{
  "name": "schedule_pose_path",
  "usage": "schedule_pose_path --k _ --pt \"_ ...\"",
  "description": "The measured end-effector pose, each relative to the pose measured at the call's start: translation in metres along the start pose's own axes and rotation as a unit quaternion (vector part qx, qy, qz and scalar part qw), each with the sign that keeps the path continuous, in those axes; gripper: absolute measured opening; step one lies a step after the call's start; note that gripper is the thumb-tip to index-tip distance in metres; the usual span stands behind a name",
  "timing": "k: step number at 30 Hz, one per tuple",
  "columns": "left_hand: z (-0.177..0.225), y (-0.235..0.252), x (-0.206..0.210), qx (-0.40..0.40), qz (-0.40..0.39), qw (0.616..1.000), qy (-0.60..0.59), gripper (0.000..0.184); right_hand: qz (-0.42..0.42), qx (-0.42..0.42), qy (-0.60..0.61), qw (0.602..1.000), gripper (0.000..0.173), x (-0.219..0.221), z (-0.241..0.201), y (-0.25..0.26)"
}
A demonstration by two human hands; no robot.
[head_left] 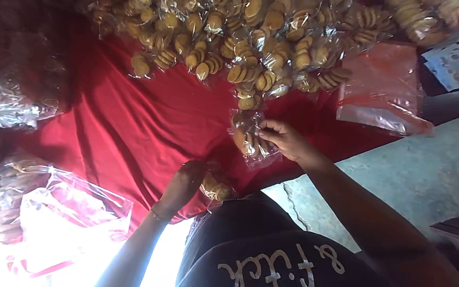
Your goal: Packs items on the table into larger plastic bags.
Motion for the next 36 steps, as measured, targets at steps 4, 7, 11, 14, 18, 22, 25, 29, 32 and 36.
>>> schedule_pose_path --k 4,7,11,14,18,22,25,29,32,36 --pt "-0.009 0.011 -0.014 -0.007 0.031 0.999 -0.018 0.027 -0.041 -0.020 -0.002 0.999 0.020 -0.002 -0.002 -0.016" --pt "0.001 0.020 -0.024 0.057 0.002 0.998 0.028 0.027 0.056 -0.055 -0.267 0.961 0.013 -0.025 -0.017 -0.034" --pt "0.029 0.028 0.003 0.154 -0.128 0.979 0.044 0.026 0.105 -0.093 -0.402 0.905 0.013 -0.046 -0.039 -0.061" --pt "0.033 0.033 0.040 0.162 -0.240 0.955 0.057 0.043 0.208 -0.062 -0.511 0.832 0.014 -0.049 -0.047 -0.065" --pt "0.019 0.030 0.079 0.108 -0.385 0.915 0.062 0.071 0.133 -0.115 -0.453 0.874 0.017 -0.044 -0.048 -0.057" --pt "0.037 0.024 0.087 0.178 -0.332 0.925 0.042 0.055 0.008 -0.105 -0.337 0.936 0.016 -0.036 -0.039 -0.045" --pt "0.037 0.016 0.076 0.054 -0.358 0.932 0.022 0.052 -0.036 -0.091 -0.293 0.951 0.015 -0.029 -0.044 -0.045" --pt "0.010 -0.016 0.064 -0.136 -0.333 0.922 -0.140 0.064 -0.023 -0.055 -0.320 0.945 0.020 -0.045 -0.035 -0.034" --pt "0.000 -0.042 0.054 -0.200 -0.255 0.931 -0.165 0.051 -0.014 -0.034 -0.304 0.952 0.021 -0.064 -0.019 -0.022" --pt "0.030 -0.034 0.018 -0.078 -0.011 0.985 -0.152 0.035 0.086 0.048 -0.329 0.939 0.025 -0.106 0.003 -0.017"
Point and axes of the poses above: each hand's wrist, its own y-axis towards the middle knuckle, its own x-axis out of the palm, z = x × y, the point moved 10 cm from there along y, towards the middle knuckle, and after that the axes turned 13 degrees about x, right-handed, at the moved point
